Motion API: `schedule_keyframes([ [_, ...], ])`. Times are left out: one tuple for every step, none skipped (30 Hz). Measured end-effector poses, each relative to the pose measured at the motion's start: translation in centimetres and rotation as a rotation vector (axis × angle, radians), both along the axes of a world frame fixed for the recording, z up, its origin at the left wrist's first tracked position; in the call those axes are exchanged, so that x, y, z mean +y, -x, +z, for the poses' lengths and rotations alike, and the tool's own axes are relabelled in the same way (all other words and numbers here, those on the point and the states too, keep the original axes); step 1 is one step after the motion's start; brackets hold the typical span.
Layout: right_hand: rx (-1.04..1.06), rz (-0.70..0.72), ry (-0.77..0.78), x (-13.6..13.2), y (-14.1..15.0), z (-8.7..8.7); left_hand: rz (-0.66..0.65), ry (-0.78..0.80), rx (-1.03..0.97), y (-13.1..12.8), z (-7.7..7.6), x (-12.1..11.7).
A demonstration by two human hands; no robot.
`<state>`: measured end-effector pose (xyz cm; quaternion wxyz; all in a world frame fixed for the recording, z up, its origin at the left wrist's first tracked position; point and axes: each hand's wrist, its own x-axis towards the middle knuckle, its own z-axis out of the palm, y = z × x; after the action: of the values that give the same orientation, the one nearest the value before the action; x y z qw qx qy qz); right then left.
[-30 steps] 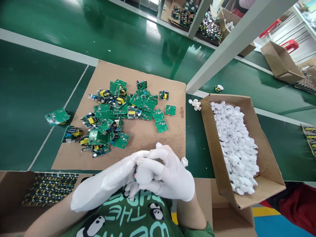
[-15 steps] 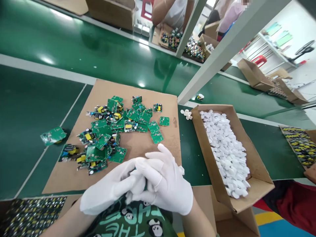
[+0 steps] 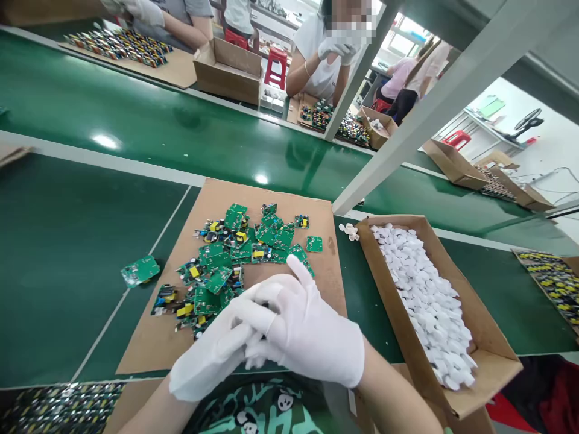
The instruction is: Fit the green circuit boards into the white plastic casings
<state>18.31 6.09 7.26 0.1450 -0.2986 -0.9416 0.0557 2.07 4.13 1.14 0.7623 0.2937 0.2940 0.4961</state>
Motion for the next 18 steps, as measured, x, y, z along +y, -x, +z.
schedule_keyframes([
  [-0.014,0.008,0.023,1.0,-0.1,0.2,-0.015,-0.015,-0.004,0.3,-0.4,-0.2],
  [-0.026,0.012,0.047,2.4,-0.4,0.4,-0.017,-0.038,0.021,0.7,-0.8,-0.4],
  [-0.036,0.002,0.060,4.2,-0.6,0.5,-0.003,-0.068,0.081,1.2,-1.1,-0.7],
  [-0.060,-0.031,0.095,6.3,-0.9,0.4,0.045,-0.108,0.218,1.7,-1.4,-1.1],
  [-0.076,-0.076,0.146,8.6,-1.3,0.3,0.109,-0.168,0.402,2.1,-1.6,-1.6],
  [-0.103,-0.200,0.186,11.0,-1.5,0.0,0.194,-0.254,0.621,2.5,-1.8,-1.9],
  [-0.098,-0.382,0.182,13.4,-1.8,-0.5,0.291,-0.366,0.851,2.8,-1.9,-2.2],
  [-0.085,-0.492,0.158,15.7,-2.0,-1.0,0.374,-0.499,1.060,2.9,-1.9,-2.3],
  [-0.077,-0.579,0.137,17.7,-2.2,-1.6,0.426,-0.643,1.242,2.9,-2.0,-2.3],
  [-0.078,-0.653,0.125,19.5,-2.4,-2.2,0.439,-0.777,1.403,2.8,-2.0,-2.2],
  [-0.092,-0.699,0.127,20.9,-2.6,-2.7,0.404,-0.883,1.542,2.7,-2.0,-2.0],
  [-0.108,-0.732,0.133,21.9,-2.8,-3.1,0.328,-0.958,1.655,2.4,-1.9,-1.8],
  [-0.125,-0.751,0.140,22.4,-3.0,-3.4,0.231,-1.007,1.737,2.2,-1.9,-1.6],
  [-0.138,-0.759,0.144,22.5,-3.2,-3.4,0.139,-1.030,1.790,2.0,-1.9,-1.5],
  [-0.141,-0.758,0.140,22.0,-3.5,-3.3,0.076,-1.035,1.809,1.9,-1.8,-1.4],
  [-0.138,-0.751,0.131,21.0,-3.9,-3.1,0.043,-1.021,1.788,1.9,-1.8,-1.4],
  [-0.130,-0.740,0.118,19.4,-4.3,-2.7,0.030,-0.995,1.742,1.9,-1.9,-1.4],
  [-0.115,-0.719,0.107,17.4,-4.9,-2.2,0.029,-0.960,1.690,2.0,-2.0,-1.4],
])
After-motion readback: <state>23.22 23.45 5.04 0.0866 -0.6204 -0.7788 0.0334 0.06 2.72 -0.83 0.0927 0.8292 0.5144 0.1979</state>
